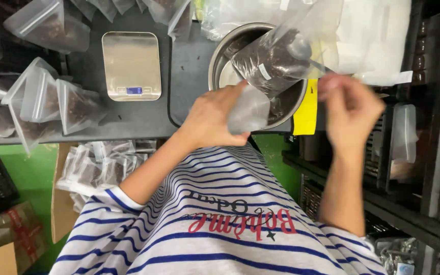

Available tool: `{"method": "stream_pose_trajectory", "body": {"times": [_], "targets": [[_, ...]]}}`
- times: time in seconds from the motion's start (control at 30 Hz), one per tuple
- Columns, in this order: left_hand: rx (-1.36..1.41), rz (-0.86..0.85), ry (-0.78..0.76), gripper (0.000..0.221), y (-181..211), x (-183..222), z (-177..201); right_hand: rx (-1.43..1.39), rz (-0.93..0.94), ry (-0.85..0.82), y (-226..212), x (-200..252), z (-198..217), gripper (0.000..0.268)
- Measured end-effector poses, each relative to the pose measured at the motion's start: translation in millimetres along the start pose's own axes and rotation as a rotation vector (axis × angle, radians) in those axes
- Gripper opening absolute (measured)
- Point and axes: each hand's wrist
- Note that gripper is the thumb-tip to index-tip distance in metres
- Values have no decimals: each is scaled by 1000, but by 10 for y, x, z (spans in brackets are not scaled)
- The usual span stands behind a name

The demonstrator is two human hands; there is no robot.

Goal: Scooping coffee beans into small plastic bags and weighing them on a digital scale for packaging.

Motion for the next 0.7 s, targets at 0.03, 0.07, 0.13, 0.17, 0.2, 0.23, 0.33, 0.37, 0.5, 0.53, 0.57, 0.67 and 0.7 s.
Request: {"method": "stream_pose_trajectory", "body": {"times": [0.03, 0.07, 0.13, 0.17, 0.2, 0.23, 0.33, 0.37, 0.5, 0.53, 0.57, 0.67, 0.7], "targets": [[213, 106, 30, 75, 2, 23, 49, 343, 163, 103, 13, -78, 159, 21], [216, 101, 29, 75, -58, 26, -11, 347, 162, 106, 180, -173, 223, 21], [775, 247, 191, 52, -174, 43, -125, 989, -175, -267, 514, -354, 345, 22], [774, 241, 193, 52, -195, 10, -175, 991, -173, -261, 617, -405, 295, 22], [948, 343, 288, 31, -216, -23, -222, 1034, -269, -317, 717, -459, 245, 25], [1122, 444, 389, 17, -242, -67, -267, 1078, -362, -372, 817, -535, 198, 30], [1810, 870, 556, 33, -662, -164, -872, 1317, -199, -292, 690, -662, 218, 30], [1810, 865, 563, 33, -582, -193, -834, 1319, -191, -290, 673, -680, 261, 30], [2024, 869, 520, 32, -405, -299, -877, 1623, 517, -72, 784, -840, 432, 15], [2043, 883, 546, 34, -396, -318, -935, 1620, 636, 2, 855, -898, 471, 15], [2046, 883, 546, 34, -397, -344, -991, 1622, 637, -1, 970, -955, 455, 15], [2038, 891, 637, 30, -351, -441, -1127, 1565, 745, 59, 1248, -1028, 406, 13], [2053, 892, 653, 28, -317, -481, -1137, 1559, 779, 4, 1296, -995, 368, 10]]}}
Point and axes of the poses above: each hand's wrist, its own x-axis away from the middle knuckle, its own z-axis out of the back of the hand, y = z × x, and after that the axes turned 5 degrees about -y, right-handed
